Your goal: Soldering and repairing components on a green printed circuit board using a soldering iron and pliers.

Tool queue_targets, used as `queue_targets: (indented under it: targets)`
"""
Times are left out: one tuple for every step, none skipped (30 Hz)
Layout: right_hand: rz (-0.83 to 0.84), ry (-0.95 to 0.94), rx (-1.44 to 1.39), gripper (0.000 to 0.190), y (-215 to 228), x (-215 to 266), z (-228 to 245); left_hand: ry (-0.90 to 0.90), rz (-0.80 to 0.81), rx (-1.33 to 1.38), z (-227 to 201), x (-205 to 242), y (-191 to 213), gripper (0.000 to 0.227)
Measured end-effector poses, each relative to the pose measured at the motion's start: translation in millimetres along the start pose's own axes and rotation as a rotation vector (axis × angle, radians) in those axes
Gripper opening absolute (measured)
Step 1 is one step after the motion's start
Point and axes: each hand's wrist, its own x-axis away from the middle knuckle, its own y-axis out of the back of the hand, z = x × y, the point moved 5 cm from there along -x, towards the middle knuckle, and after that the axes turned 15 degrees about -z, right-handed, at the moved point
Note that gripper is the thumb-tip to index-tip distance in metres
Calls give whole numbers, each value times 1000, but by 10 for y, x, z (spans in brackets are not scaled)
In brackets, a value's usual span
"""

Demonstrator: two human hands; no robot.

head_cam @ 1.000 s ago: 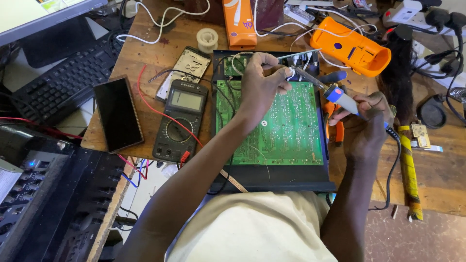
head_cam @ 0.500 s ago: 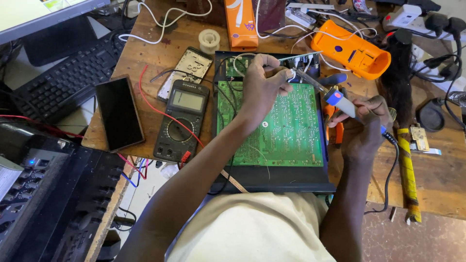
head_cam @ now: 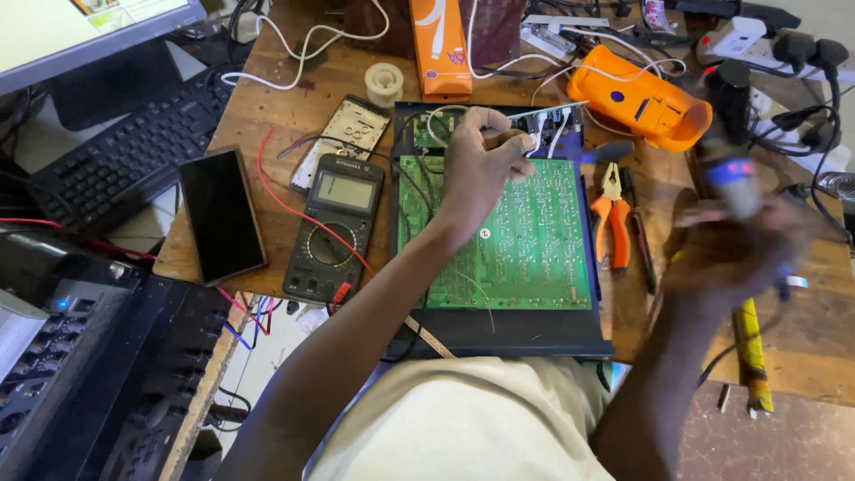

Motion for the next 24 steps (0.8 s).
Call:
queue_targets:
  targets:
    - [-4, 4, -2, 17, 92, -139, 67, -2, 6, -2, -23, 15, 6, 27]
    - [-155, -58, -3, 25, 258, -295, 105, -2, 2, -11, -45, 28, 12, 27]
    - [-312, -112, -5, 38, 437, -432, 160, -2, 4, -22, -70, 42, 4, 27]
    - [-321, -104, -8, 38, 548, -510, 184, -3, 16, -25, 83, -51, 3, 27]
    - [-317, 54, 156, 25, 681, -597, 311, -47, -22, 34, 212, -152, -24, 30]
    - [-317, 210, 321, 23, 813, -683, 438, -89, -59, 94, 346, -253, -66, 32]
    - [-345, 244, 331, 23, 892, -749, 533, -81, -15, 101, 303, -228, -80, 32]
    - [-387, 390, 341, 16, 976, -799, 684, -94, -19, 61, 262, -217, -75, 32]
    - [-423, 528, 351, 19, 1062, -822, 813, -109, -31, 16, 230, -191, -29, 33]
    - [-446, 553, 362, 19, 1038, -772, 960, -102, 4, 20, 136, -93, -67, 33]
    - [-473, 609, 438, 14, 968, -722, 1061, -109, -5, -45, 28, -25, -44, 31]
    - [-501, 663, 515, 10, 886, -667, 1156, -117, -13, -109, -84, 35, -8, 29]
    - [-513, 670, 517, 10, 865, -638, 1183, -118, 1, -112, -94, 52, -12, 29]
    - [-560, 692, 639, 10, 835, -600, 1212, -125, 17, -142, -104, 65, -8, 25]
    - [-601, 707, 760, 11, 789, -574, 1221, -133, 27, -172, -116, 73, 10, 20]
    - [-610, 709, 761, 11, 749, -531, 1219, -135, 35, -175, -106, 74, 12, 20]
    - [-638, 615, 807, 4, 727, -518, 1184, -165, 49, -178, -106, 78, 9, 16]
    - [-666, 519, 851, 14, 703, -499, 1145, -195, 64, -181, -108, 80, 10, 13]
    - [-668, 519, 849, 14, 675, -480, 1138, -198, 65, -182, -101, 81, 4, 13]
    - [-594, 542, 834, 8, 610, -468, 1126, -216, 69, -203, -98, 84, -1, 11]
    - [-520, 563, 817, 4, 544, -446, 1108, -236, 73, -225, -96, 85, 3, 10]
    - [-523, 561, 814, 4, 406, -420, 1127, -239, 74, -228, -89, 58, 10, 10]
    - [-532, 568, 912, 8, 278, -391, 1167, -246, 82, -236, -68, 47, 2, 9]
    - [-540, 574, 1010, 12, 151, -363, 1206, -253, 90, -245, -46, 36, -5, 9]
